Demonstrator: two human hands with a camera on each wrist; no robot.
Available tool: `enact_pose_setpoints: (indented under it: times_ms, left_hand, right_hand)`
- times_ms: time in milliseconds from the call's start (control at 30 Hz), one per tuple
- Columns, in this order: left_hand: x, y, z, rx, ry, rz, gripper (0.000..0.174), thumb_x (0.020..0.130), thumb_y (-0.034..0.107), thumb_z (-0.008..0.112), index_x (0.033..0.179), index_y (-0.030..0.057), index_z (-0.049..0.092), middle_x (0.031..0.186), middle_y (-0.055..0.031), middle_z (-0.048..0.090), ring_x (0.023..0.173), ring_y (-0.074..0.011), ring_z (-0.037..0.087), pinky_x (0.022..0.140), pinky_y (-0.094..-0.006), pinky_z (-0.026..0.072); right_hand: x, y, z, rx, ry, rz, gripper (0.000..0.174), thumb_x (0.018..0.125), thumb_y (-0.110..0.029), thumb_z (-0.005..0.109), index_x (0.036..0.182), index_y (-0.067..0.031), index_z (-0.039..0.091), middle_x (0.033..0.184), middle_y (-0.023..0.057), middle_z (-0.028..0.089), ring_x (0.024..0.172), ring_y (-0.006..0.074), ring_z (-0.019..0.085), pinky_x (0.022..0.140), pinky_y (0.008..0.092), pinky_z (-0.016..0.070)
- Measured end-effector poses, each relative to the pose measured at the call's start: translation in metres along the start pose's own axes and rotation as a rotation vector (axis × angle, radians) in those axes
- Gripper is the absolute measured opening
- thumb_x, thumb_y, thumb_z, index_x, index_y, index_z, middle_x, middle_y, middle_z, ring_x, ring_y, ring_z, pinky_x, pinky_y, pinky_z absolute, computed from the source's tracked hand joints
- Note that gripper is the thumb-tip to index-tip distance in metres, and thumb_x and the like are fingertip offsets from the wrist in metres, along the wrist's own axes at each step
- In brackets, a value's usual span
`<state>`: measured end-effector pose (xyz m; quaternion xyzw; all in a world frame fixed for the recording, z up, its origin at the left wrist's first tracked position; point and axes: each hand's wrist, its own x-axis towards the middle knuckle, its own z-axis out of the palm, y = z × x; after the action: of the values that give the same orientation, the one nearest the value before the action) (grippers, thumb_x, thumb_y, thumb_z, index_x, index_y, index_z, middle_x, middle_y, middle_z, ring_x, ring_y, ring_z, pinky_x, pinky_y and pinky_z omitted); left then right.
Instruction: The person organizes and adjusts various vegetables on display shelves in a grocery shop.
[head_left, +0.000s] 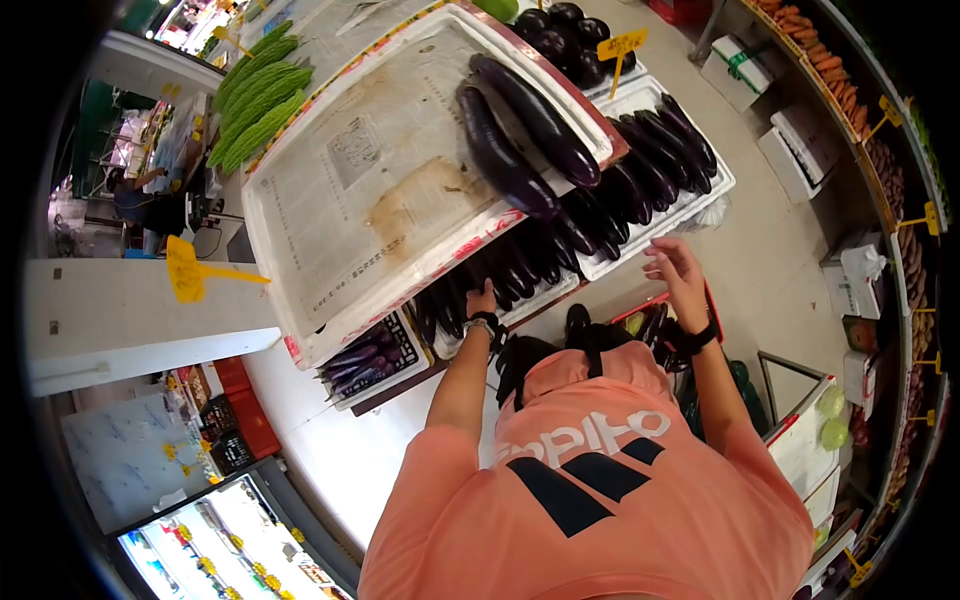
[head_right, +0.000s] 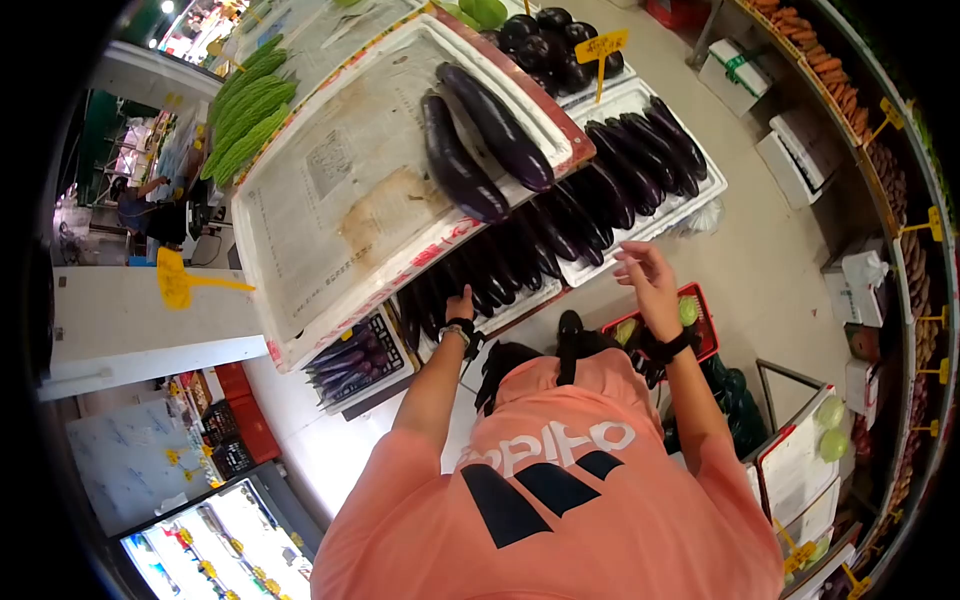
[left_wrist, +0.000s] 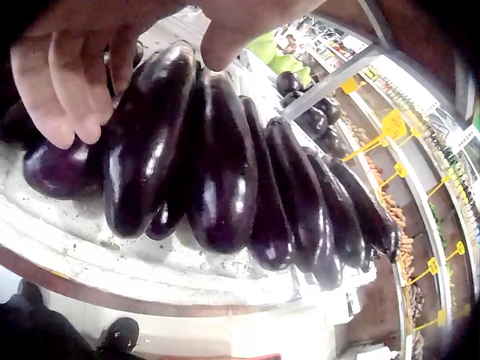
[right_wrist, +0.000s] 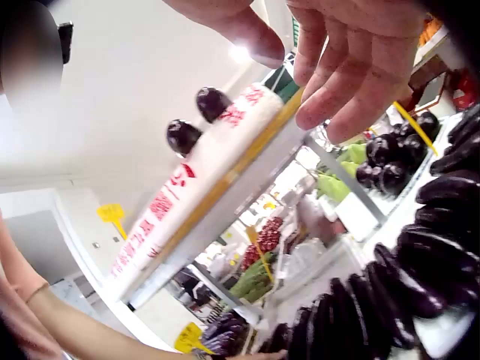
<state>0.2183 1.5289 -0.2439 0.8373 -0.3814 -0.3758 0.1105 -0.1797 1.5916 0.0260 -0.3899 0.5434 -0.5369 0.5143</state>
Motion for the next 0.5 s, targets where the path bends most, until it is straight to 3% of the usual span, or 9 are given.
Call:
enact_pose_setpoints:
  times_ms: [100,167,267,500]
  left_hand:
    - [-0.021,0.020,-0.002,0.043,0.079,-0.059,0.083,0.084,0.063,0.058,0.124,-0.0101,0.053,0.124,-0.0319,0.057,0.116,-0.0449,0.056,0.100,-0.0478,0.0432]
    - [-0.015,0.016,0.004,-0.026,0.079,-0.105,0.090,0.079,0.064,0.065,0.127,-0.0107,0.050,0.128,-0.0310,0.055,0.121,-0.0450,0.052,0.102,-0.0475,0.0421]
    - [-0.017,0.025,0.005,-0.049,0.134,-0.143,0.087,0.076,0.060,0.071,0.126,-0.0087,0.050,0.125,-0.0306,0.057,0.117,-0.0447,0.055,0.100,-0.0476,0.0443]
    - [-0.020,0.020,0.010,-0.025,0.226,-0.088,0.078,0.079,0.058,0.069,0.121,-0.0059,0.052,0.120,-0.0306,0.058,0.108,-0.0451,0.059,0.093,-0.0496,0.0472]
  right_hand:
    - [-0.016,0.028,-0.036,-0.023,0.107,0.103,0.022,0.100,-0.015,0.053,0.118,-0.0023,0.057,0.107,0.0084,0.066,0.085,0.0125,0.063,0.073,0.0249,0.0514]
    - [-0.023,0.042,-0.049,-0.003,0.167,0.127,0.022,0.100,-0.015,0.053,0.117,-0.0023,0.058,0.105,0.0074,0.066,0.083,0.0116,0.062,0.072,0.0240,0.0509]
    - [-0.031,0.051,-0.056,-0.015,0.177,0.207,0.019,0.099,-0.012,0.053,0.115,-0.0021,0.058,0.102,0.0056,0.065,0.081,0.0098,0.061,0.070,0.0228,0.0498]
    - [-0.016,0.050,-0.050,-0.299,-0.046,0.142,0.017,0.096,-0.010,0.055,0.111,-0.0011,0.060,0.093,0.0067,0.068,0.081,0.0107,0.062,0.072,0.0245,0.0500]
